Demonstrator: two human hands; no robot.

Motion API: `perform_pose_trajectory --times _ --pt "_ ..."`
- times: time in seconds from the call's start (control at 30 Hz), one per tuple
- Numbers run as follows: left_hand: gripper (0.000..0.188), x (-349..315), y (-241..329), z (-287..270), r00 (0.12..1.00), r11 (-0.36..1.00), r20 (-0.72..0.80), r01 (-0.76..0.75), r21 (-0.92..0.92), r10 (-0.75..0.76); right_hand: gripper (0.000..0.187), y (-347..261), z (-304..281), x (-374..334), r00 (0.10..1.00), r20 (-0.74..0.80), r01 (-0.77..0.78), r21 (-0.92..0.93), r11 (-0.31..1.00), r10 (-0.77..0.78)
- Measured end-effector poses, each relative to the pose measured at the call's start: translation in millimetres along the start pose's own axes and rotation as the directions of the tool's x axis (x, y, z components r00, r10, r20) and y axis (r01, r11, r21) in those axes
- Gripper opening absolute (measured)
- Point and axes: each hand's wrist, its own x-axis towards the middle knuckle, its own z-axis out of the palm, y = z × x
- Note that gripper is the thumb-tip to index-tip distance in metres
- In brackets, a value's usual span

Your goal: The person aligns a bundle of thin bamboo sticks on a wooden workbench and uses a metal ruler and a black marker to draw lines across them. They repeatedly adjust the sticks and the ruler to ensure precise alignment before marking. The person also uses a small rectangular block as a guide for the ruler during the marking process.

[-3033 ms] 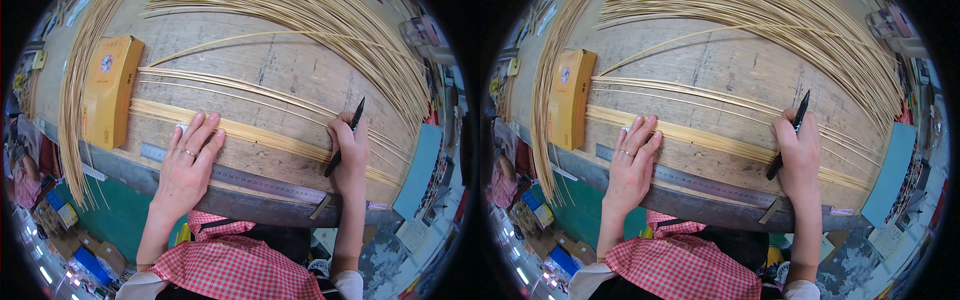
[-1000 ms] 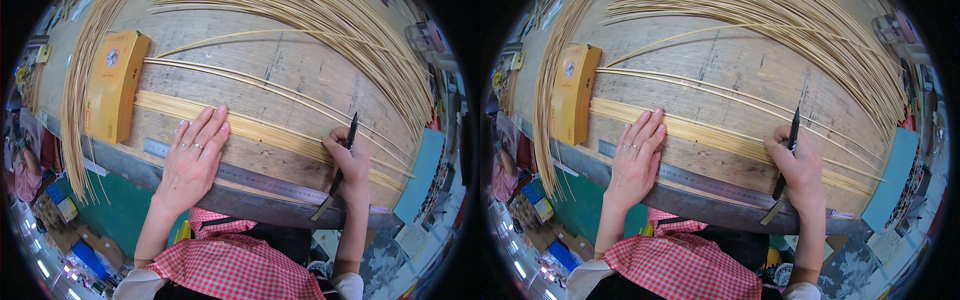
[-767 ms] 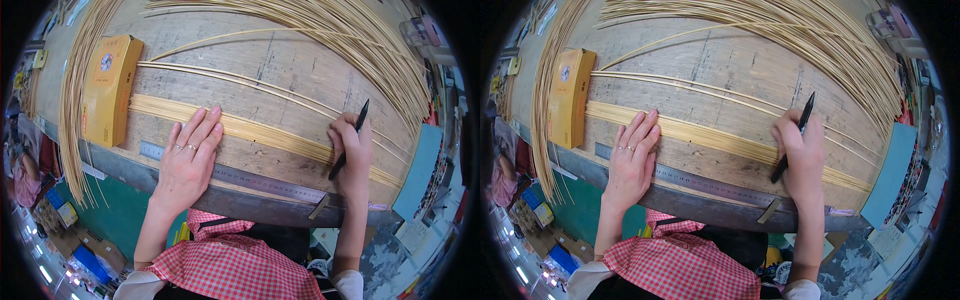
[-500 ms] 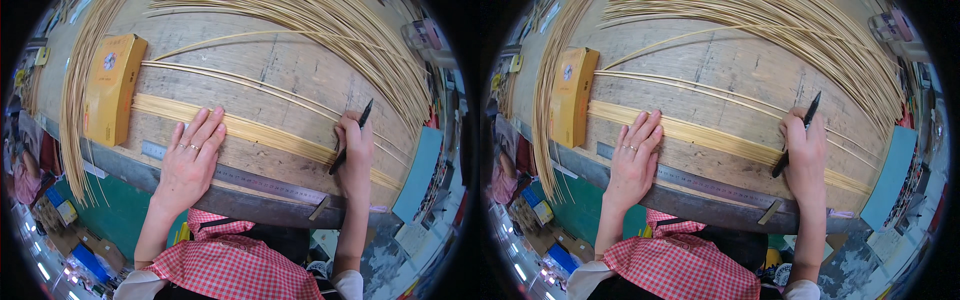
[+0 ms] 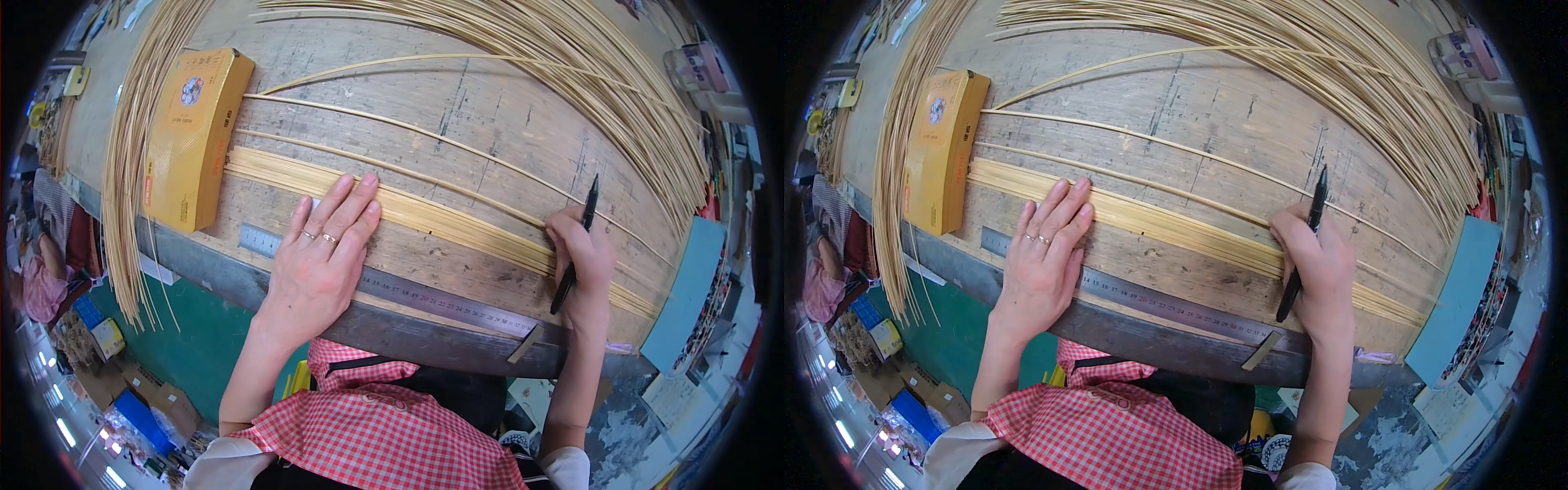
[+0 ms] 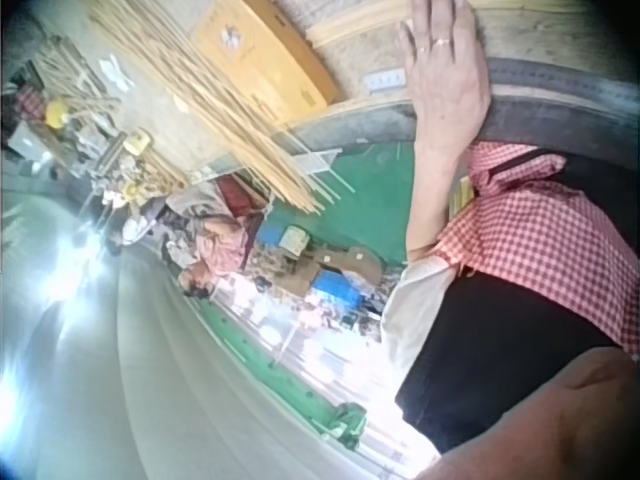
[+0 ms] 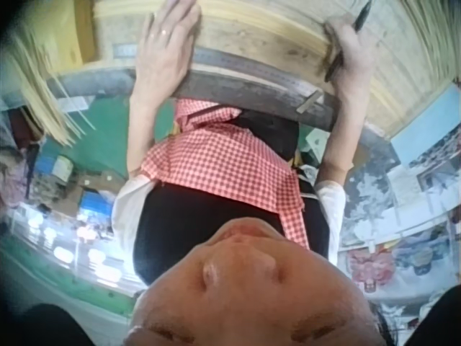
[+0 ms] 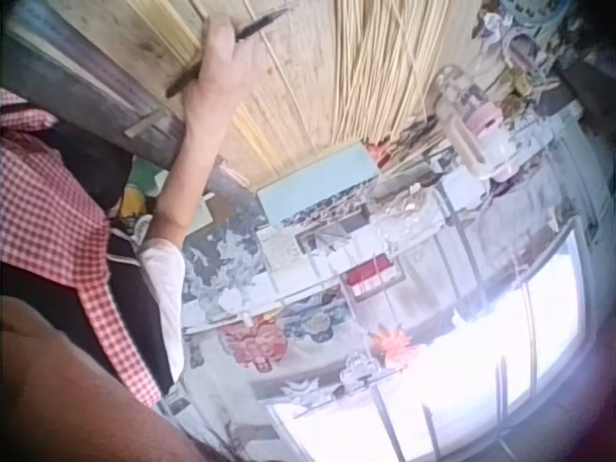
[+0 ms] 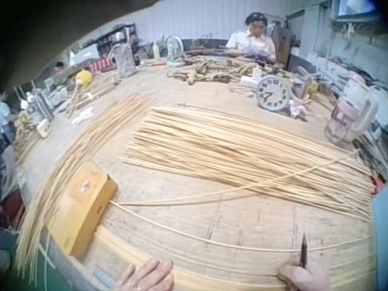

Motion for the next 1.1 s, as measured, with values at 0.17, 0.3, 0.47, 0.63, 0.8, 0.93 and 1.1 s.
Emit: perform_pose_trajectory --times 0.17,0.3,0.47,0.63,0.8,0.93,1.1 --pt "0.053 -0.3 0.2 -0.4 1.0 1.0 0.009 0.006 -0.004 -0.006 0.028 -10.8 -4.5 0.7 0.996 0.073 -0.053 -0.009 0.999 0.053" --pt "0.052 1.0 1.2 -0.9 1.0 1.0 0.01 0.013 -0.013 -0.013 0.027 -10.5 -7.5 1.2 0.993 0.105 -0.05 -0.032 0.998 0.054" --pt "0.05 0.2 1.9 -0.4 1.0 1.0 0.008 0.024 -0.003 -0.024 0.022 -11.2 -5.8 9.0 0.99 -0.001 -0.141 -0.046 0.989 0.141" --pt "0.049 2.8 2.3 -0.5 1.0 1.0 -0.006 0.015 0.002 -0.015 0.014 -4.9 1.9 27.7 0.988 -0.137 0.015 -0.357 0.934 -0.068" --pt "0.057 0.2 1.1 0.9 1.0 0.999 0.003 0.018 -0.03 -0.018 0.016 -2.8 -5.8 15.7 0.993 0.004 -0.115 -0.07 0.991 0.115" --pt "0.061 -0.9 0.4 0.6 1.0 0.999 0.01 0.017 -0.046 -0.017 0.018 5.2 -4.8 7.7 1.0 -0.014 0.026 -0.025 0.999 -0.027" --pt "0.06 0.0 1.7 0.4 1.0 0.999 0.015 0.025 -0.048 -0.024 0.023 2.5 -9.3 3.7 0.999 0.027 0.029 -0.01 1.0 -0.028"
